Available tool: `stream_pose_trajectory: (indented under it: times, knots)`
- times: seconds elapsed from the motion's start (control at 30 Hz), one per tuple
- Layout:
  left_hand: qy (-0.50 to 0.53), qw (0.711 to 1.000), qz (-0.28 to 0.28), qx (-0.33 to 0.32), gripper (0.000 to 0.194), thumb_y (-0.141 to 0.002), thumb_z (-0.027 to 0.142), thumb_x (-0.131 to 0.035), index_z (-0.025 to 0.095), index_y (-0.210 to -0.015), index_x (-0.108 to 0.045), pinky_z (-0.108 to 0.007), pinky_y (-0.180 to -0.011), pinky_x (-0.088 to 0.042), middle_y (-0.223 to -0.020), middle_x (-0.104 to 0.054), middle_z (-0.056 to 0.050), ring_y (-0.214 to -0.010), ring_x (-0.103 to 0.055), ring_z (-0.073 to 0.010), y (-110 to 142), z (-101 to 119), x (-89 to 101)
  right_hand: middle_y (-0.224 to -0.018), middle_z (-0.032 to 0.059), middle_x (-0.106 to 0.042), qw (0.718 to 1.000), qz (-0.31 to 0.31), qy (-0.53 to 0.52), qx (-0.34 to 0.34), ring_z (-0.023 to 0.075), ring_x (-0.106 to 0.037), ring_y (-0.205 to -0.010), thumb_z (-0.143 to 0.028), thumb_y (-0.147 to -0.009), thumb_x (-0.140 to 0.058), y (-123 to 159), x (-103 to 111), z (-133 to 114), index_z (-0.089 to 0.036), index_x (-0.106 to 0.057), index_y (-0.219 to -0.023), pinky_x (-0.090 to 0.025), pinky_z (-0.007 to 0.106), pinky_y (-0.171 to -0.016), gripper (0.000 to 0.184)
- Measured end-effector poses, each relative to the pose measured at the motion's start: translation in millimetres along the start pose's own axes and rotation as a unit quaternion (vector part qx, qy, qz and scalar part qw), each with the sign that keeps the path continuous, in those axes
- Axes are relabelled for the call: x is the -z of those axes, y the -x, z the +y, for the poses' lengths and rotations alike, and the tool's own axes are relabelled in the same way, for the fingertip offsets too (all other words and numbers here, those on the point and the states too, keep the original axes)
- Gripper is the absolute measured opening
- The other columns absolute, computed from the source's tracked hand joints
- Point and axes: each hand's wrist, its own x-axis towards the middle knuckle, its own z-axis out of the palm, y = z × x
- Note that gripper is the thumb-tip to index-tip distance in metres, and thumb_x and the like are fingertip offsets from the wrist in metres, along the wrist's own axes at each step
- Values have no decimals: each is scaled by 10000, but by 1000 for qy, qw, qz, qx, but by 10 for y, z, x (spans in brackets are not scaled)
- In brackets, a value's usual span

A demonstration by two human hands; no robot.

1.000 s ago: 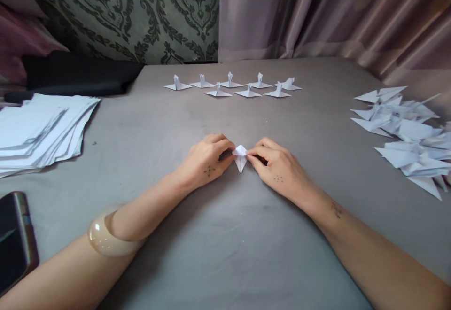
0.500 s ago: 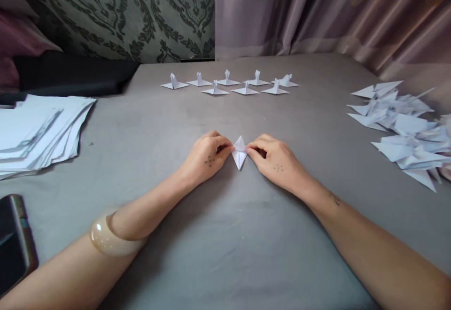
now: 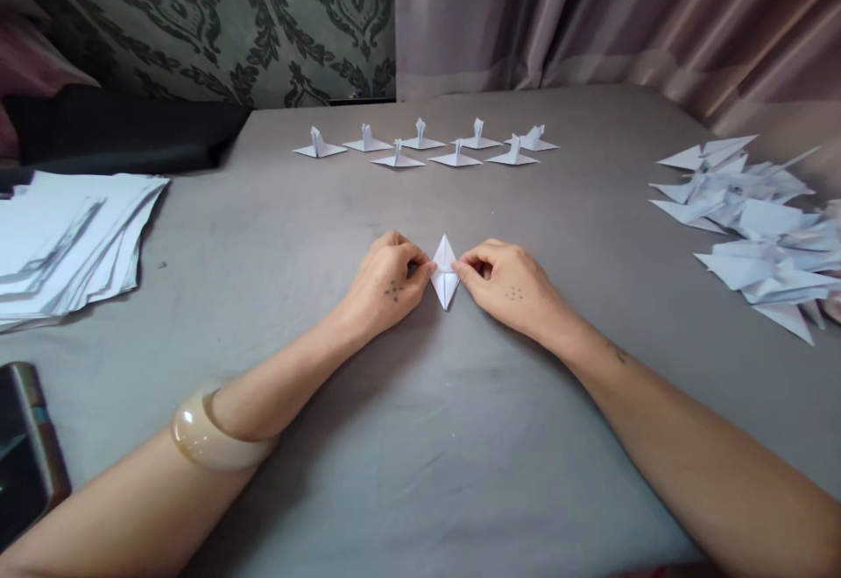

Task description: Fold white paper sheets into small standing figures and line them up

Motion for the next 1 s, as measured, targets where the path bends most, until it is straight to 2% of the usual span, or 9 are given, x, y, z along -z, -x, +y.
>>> stream_pose_trajectory:
  times: [0.43, 0.73, 0.8, 0.87, 1.0]
  knots:
    - [4, 1000, 16, -18, 132, -836, 269, -605, 167, -769, -656, -341, -780, -492, -945, -598, -74, -832, -572, -181, -11, -95, -61, -881, 21, -647, 997, 7, 74, -12, 158, -579, -753, -322, -889, -509, 22, -30, -82, -214, -617, -767, -382, 286, -657, 196]
    - [-24, 999, 4, -26, 110, -860, 279, -590, 175, -827, -610, -319, -741, -473, -976, -575, -65, -828, -556, -174, 14, -78, -38, -905, 46, -636, 993, -5, 115, 12, 166, -565, -745, -323, -913, -496, 20, -29, -80, -205, -595, -805, -359, 291, -642, 188]
    - [-36, 998, 10, -59, 88, -881, 251, -562, 174, -913, -591, -316, -751, -469, -988, -567, -67, -855, -546, -178, 23, -68, -35, -892, 45, -630, 994, -5, 108, 10, 164, -563, -742, -316, -905, -506, 16, -31, -74, -206, -573, -784, -362, 291, -643, 176]
    - [-55, 991, 14, -119, 117, -921, 222, -495, 175, -985, -581, -316, -778, -462, -1007, -571, -71, -890, -530, -183, 26, -70, -40, -878, 39, -632, 996, -1, 86, -4, 161, -563, -731, -318, -882, -535, 2, -30, -59, -212, -561, -801, -367, 289, -637, 136]
    - [-119, 968, -24, -221, 292, -983, 182, -335, 177, -1036, -622, -307, -767, -449, -994, -614, -76, -870, -515, -185, 27, -86, -37, -793, 6, -639, 999, -5, -1, -50, 145, -559, -668, -357, -805, -615, -46, 14, -8, -219, -568, -898, -389, 276, -609, 173]
